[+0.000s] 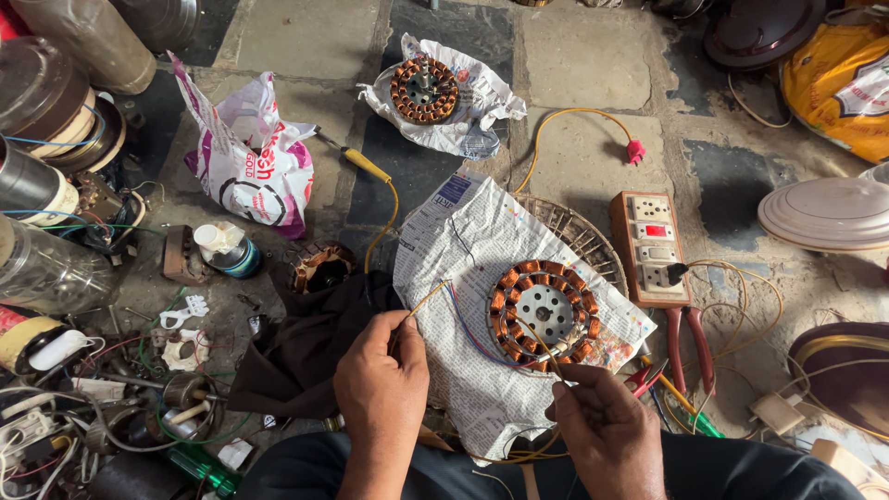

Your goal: The person sits on the floor and works on a circular copper-wound electrical component. They use pliers to adjust wires and a multimeter to test connections, then apply a liquid from a small bottle to the component.

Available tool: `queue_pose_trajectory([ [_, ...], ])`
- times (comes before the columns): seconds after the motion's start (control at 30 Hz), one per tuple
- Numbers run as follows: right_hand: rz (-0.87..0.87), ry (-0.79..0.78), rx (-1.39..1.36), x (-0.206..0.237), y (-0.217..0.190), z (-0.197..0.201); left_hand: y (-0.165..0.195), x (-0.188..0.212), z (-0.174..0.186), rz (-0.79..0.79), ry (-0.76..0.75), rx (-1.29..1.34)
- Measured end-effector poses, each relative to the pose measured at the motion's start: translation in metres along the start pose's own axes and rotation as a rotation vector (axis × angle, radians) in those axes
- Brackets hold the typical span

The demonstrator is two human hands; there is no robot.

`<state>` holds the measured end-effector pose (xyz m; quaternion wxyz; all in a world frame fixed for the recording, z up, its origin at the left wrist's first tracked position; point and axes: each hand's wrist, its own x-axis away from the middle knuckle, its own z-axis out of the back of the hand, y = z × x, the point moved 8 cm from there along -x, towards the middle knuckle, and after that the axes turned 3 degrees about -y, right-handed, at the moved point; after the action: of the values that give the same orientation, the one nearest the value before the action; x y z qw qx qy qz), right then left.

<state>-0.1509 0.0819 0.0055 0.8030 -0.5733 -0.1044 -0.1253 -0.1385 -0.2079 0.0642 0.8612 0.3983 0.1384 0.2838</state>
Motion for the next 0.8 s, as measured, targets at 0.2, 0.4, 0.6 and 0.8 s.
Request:
queue_pose_trajectory([
  [0.2,0.037,0.004,-0.008,0.000,-0.004,-0.003,-0.004,-0.002,0.000,0.045,-0.018,0.037],
  [0.4,0.010,0.000,0.014,0.000,-0.002,-0.002,0.003,-0.002,0.003,-0.092,0.026,0.050],
  [0.6,0.034,-0.007,0.003,-0.001,-0.004,-0.004,-0.006,-0.002,0.008,0.030,0.060,0.092],
  [0.8,0.017,0.004,0.012,-0.001,-0.003,-0.003,-0.003,-0.002,0.013,0.030,0.070,0.018],
])
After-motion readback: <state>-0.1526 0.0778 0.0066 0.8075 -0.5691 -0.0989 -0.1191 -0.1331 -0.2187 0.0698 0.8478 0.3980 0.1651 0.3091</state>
